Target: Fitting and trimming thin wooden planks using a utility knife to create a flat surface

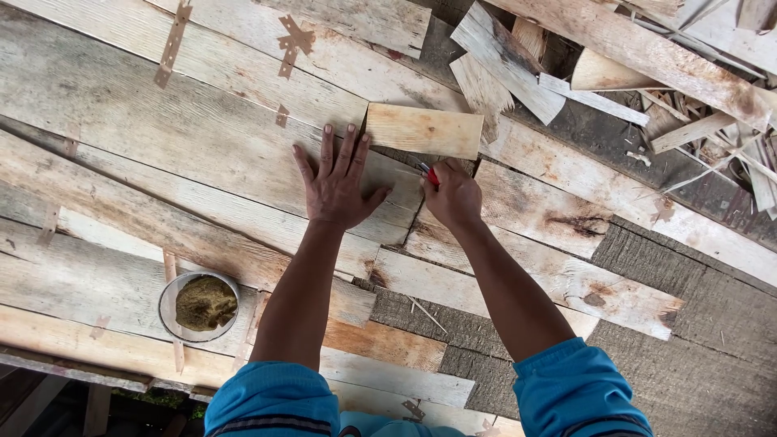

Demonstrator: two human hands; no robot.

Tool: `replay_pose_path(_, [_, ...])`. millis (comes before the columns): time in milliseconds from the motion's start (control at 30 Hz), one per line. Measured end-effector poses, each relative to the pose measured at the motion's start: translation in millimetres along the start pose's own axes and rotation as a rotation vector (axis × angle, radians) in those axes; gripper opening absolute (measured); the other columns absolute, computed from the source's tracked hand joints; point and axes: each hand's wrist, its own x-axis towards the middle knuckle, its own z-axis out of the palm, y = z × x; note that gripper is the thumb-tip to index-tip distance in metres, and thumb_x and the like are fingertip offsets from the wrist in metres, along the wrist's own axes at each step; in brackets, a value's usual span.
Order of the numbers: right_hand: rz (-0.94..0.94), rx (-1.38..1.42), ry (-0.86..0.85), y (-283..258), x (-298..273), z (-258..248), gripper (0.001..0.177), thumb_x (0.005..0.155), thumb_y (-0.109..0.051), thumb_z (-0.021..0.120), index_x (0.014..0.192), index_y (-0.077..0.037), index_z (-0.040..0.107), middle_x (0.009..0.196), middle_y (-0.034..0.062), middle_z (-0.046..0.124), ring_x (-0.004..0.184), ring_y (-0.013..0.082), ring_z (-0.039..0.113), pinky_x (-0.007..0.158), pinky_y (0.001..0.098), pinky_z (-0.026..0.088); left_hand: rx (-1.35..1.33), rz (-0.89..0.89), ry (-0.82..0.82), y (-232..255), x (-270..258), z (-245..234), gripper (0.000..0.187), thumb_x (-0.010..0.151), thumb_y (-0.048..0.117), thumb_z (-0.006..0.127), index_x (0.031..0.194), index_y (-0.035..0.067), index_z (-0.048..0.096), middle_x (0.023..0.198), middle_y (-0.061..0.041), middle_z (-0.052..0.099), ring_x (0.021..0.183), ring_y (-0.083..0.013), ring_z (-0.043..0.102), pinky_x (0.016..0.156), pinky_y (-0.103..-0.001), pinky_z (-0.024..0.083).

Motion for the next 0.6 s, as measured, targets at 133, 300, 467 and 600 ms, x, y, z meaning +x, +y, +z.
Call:
replay_pose_path(133, [-0.046,-0.131,-0.004,-7,-4,-2,0.01,0.088,-0.022,0.069,0.085,-0.016,0.062,0.082,0.0007,0.057,0.064,0.0334,0.069,0.052,0.0474,0.058,-0.01,0.008,0.008,0,1,2,0.104,0.083,0.071,0.061,0.167,0.034,0.011,0.176,0.009,0.001,0.161,-0.0294,-0.007,0.122,-0.077,-0.002])
replay_pose_path(300, [0.533,0.632,-0.04,10,-15,-22,0.014,0.095,-0.024,0.065,0.094,-0.01,0.066,0.06,0.0052,0.061,0.046,0.0216,0.063,0.041,0.0377,0.051,-0.001,0.004,0.015,-1,0,3,0.104,0.082,0.073,0.059,0.166,0.034,0.013,0.175,0.008,0.002,0.161,-0.0299,-0.006,0.122,-0.077,-0.001])
replay_pose_path(467, [0.679,0.954,0.358,-16,-2,-59,0.027,0.1,-0.028,0.074,0.108,-0.007,0.059,0.074,0.0066,0.059,0.053,0.0181,0.066,0.044,0.0326,0.057,0.017,0.008,0.02,-1,1,5,0.104,0.082,0.071,0.061,0.167,0.034,0.013,0.175,0.009,0.002,0.161,-0.0302,-0.005,0.122,-0.078,-0.001])
replay_pose_path(600, [0.704,0.895,0.266,-19,8,-59,0.032,0.098,-0.023,0.073,0.118,0.001,0.064,0.072,0.0091,0.063,0.052,0.0171,0.066,0.045,0.0311,0.058,0.007,0.017,0.068,0,1,5,0.104,0.082,0.071,0.06,0.166,0.033,0.014,0.175,0.007,0.006,0.161,-0.0311,-0.002,0.121,-0.078,0.0])
